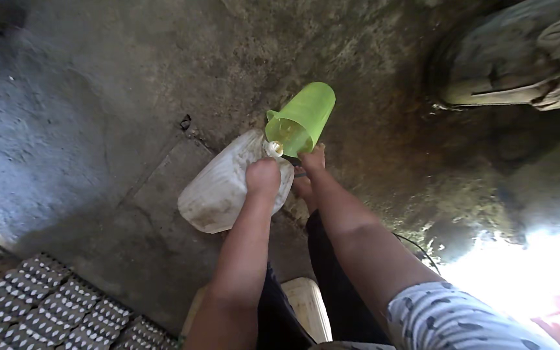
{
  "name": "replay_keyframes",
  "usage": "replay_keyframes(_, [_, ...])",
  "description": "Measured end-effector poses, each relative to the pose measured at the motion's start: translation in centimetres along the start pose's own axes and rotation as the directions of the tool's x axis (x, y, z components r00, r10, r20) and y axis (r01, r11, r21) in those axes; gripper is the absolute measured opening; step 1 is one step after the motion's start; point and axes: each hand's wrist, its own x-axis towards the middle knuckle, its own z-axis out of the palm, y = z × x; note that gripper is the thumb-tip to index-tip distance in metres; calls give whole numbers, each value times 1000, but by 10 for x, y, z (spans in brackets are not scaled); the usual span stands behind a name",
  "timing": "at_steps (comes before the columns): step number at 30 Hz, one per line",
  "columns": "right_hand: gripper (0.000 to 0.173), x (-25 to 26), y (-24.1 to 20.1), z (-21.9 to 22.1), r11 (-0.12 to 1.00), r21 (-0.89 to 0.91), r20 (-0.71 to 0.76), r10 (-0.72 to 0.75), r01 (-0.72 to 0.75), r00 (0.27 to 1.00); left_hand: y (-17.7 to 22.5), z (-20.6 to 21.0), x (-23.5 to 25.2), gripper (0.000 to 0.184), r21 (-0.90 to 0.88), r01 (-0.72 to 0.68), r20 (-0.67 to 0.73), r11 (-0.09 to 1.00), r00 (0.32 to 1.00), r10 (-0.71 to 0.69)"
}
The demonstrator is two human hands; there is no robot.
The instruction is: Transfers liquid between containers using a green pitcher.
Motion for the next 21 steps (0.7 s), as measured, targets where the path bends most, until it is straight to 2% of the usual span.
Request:
replay_keyframes(2, [62,0,-1,-1,1000,2,6,10,-10,1000,1,0,0,22,-5,1,2,1000,1000,-1])
replay_keyframes(14, [61,8,7,-1,1000,-1,10,-15,15,1000,4,3,2,20,7,-11,-27,1000,1000,11])
replay_keyframes(21, [61,7,11,-1,998,66,-4,9,-9,1000,7,4,2,20,11,-20,-10,1000,1000,20])
